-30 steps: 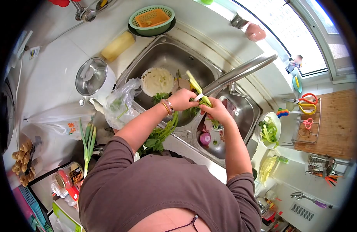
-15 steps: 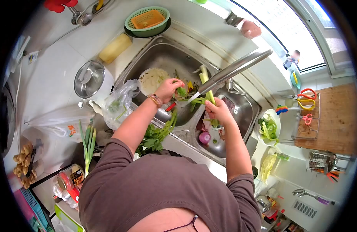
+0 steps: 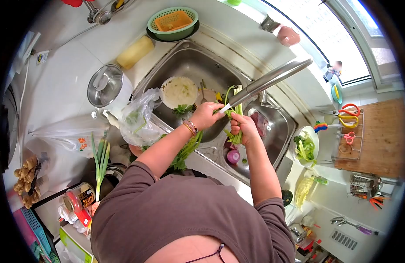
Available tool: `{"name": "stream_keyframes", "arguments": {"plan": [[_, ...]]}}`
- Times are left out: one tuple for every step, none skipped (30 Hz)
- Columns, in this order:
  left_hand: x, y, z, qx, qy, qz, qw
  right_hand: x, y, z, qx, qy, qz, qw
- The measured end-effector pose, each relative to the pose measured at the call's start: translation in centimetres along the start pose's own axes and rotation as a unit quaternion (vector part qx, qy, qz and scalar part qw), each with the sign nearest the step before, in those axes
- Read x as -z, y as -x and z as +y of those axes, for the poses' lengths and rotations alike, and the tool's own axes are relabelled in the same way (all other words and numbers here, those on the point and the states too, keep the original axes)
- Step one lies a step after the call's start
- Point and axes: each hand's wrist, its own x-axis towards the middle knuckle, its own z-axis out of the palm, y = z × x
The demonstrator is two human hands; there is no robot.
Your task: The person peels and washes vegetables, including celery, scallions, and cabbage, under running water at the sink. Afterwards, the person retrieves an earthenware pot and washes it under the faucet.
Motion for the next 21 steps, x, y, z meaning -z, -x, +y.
{"name": "stream_keyframes", "arguments": {"plan": [[0.1, 0.0, -0.1, -0.015, -0.03, -0.017, 0.999, 0.0, 0.1, -0.1, -0.001, 0.004, 0.002, 1.0], [0.2, -0.1, -0.4, -0.032, -0.06, -0.034, 0.997, 0.1, 0.2, -0.2, -0.001, 0.009, 0.004, 1.0], [0.3, -0.1, -0.5, -0.048, -0.09, -0.052, 0.993, 0.3, 0.3, -0.3, -0.003, 0.016, 0.006, 1.0], [0.4, -0.1, -0.5, -0.081, -0.124, -0.058, 0.987, 0.5, 0.4, -0.4, -0.005, 0.022, 0.008, 1.0], [0.4, -0.1, -0.4, -0.113, -0.157, -0.064, 0.979, 0.7, 0.4, -0.4, -0.008, 0.029, 0.01, 1.0], [0.7, -0.1, -0.1, -0.145, -0.19, -0.069, 0.968, 0.6, 0.5, -0.4, -0.019, 0.043, 0.012, 0.999], [1.0, 0.0, 0.2, -0.165, -0.236, -0.072, 0.955, 0.6, 0.6, -0.5, -0.03, 0.059, 0.014, 0.998], [1.3, 0.1, 0.7, -0.186, -0.282, -0.074, 0.938, 0.5, 0.7, -0.6, -0.04, 0.074, 0.016, 0.996], [1.5, 0.1, 1.0, -0.205, -0.328, -0.076, 0.919, 0.4, 0.7, -0.7, -0.038, 0.09, 0.011, 0.995], [1.4, 0.0, 0.9, -0.178, -0.313, -0.097, 0.928, 0.2, 0.9, -0.6, -0.035, 0.106, 0.005, 0.994], [1.2, -0.1, 0.6, -0.149, -0.299, -0.117, 0.935, 0.1, 1.0, -0.5, -0.033, 0.122, -0.001, 0.992], [1.0, -0.1, 0.2, -0.119, -0.286, -0.136, 0.941, -0.1, 1.0, -0.5, -0.029, 0.131, -0.002, 0.991], [-0.1, 0.1, -1.0, -0.088, -0.188, -0.108, 0.972, -0.4, 1.2, -0.4, -0.025, 0.141, -0.004, 0.99], [-1.9, 0.6, -2.7, -0.056, -0.087, -0.079, 0.992, -0.7, 1.3, -0.4, -0.022, 0.151, -0.006, 0.988], [-2.4, 0.9, -3.1, -0.024, 0.015, -0.048, 0.998, -1.0, 1.6, -0.5, -0.015, 0.156, -0.01, 0.988], [-2.5, 1.0, -3.8, 0.074, 0.149, -0.008, 0.986, -1.0, 2.1, -0.7, -0.009, 0.151, -0.006, 0.988], [-2.7, 1.2, -4.5, 0.169, 0.279, 0.032, 0.945, -0.6, 2.8, -1.1, -0.003, 0.145, -0.001, 0.989], [-2.5, 1.3, -4.9, 0.258, 0.4, 0.072, 0.876, 0.0, 3.3, -1.4, 0.003, 0.139, 0.004, 0.99], [-2.6, 1.4, -5.2, 0.339, 0.512, 0.11, 0.781, 0.8, 3.6, -1.6, 0.007, 0.141, 0.016, 0.99], [-3.2, 1.7, -6.5, 0.296, 0.433, 0.075, 0.848, 1.0, 3.7, -1.5, 0.02, 0.143, 0.02, 0.989], [-3.9, 1.7, -8.5, 0.247, 0.347, 0.035, 0.904, 1.3, 3.8, -1.4, 0.034, 0.143, 0.024, 0.989]]}}
